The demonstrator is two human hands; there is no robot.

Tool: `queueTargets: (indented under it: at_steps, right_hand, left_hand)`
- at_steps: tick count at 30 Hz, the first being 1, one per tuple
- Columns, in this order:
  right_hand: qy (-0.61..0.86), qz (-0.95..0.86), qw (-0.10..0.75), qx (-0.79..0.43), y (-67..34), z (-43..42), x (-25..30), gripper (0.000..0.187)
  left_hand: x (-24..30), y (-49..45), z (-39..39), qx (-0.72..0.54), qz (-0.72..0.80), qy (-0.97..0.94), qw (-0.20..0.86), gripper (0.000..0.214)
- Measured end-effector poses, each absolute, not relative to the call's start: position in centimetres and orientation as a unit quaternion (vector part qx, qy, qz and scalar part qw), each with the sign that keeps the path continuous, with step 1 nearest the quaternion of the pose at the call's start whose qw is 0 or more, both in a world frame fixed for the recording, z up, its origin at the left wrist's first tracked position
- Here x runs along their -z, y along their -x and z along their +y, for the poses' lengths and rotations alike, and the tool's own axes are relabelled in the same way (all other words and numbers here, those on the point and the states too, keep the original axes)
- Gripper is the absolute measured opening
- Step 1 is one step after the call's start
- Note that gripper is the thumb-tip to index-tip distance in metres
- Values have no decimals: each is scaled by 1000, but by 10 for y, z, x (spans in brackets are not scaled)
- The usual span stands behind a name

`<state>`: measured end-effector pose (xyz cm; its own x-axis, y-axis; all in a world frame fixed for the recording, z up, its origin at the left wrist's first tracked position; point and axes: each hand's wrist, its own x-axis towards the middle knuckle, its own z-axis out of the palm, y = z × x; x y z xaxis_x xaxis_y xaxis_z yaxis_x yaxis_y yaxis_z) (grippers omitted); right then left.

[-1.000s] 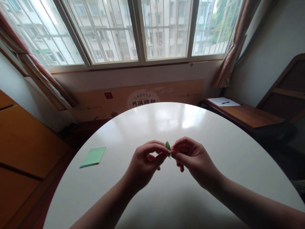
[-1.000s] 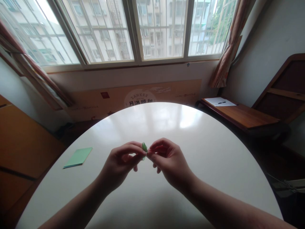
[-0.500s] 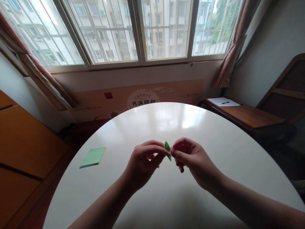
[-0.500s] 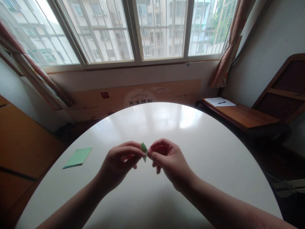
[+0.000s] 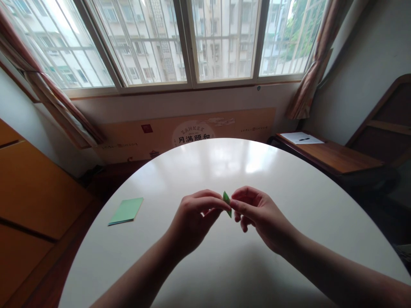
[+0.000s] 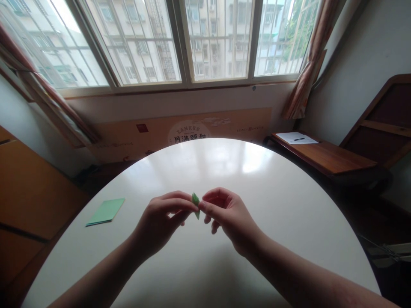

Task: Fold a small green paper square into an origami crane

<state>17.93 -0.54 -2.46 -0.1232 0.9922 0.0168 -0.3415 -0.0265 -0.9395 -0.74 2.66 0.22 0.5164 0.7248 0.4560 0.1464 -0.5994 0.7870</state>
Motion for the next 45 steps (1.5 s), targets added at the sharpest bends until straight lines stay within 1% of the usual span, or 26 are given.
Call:
queueTargets:
  at_steps: [2, 4, 5, 8, 10, 14, 19, 22, 25, 29, 35, 39, 45]
  right_hand:
    - [376, -439, 547, -605, -179, -5, 25, 29]
    - [378, -440, 554, -597, -179, -5, 25, 30]
    - [378, -443, 558, -591, -178, -5, 25, 31]
    - [372, -455, 572, -572, -178, -6, 25, 29]
    - [370, -467, 579, -556, -178, -7, 25, 27]
    - [382, -492, 590, -513, -177, -10, 25, 25]
    - [384, -506, 611, -472, -174, -14, 22, 23]
    - [392, -506, 610, -467, -174, -14, 22, 22]
    - [406, -507, 593, -476, -175, -12, 24, 23]
    - [414, -515, 560, -499, -177, -10, 26, 29]
    - [398, -540, 517, -532, -179, -8, 25, 26]
    - [403, -537, 500, -548, -179, -7, 25, 25]
    - [415, -530, 508, -538, -180, -8, 23, 20]
  left_hand:
    - [-2, 6, 26, -412, 283, -775, 386, 12]
    - [-3, 4, 25, -429, 303, -728, 441, 5]
    - [-4, 3, 25, -436, 315, -697, 474, 5]
    - [-5, 1, 26, -430, 344, -628, 550, 16]
    - [-6, 1, 25, -414, 355, -619, 565, 21]
    - [-8, 1, 22, -374, 361, -640, 566, 28]
    - [-9, -2, 20, -358, 384, -628, 575, 25]
    - [-10, -2, 20, -367, 386, -637, 557, 24]
    - [-9, -2, 18, -377, 396, -659, 516, 22]
    - [-7, 0, 18, -379, 394, -680, 488, 22]
    - [-6, 2, 19, -369, 393, -700, 468, 22]
    - [-5, 2, 20, -359, 400, -693, 481, 22]
    - [-5, 1, 23, -337, 387, -665, 542, 28]
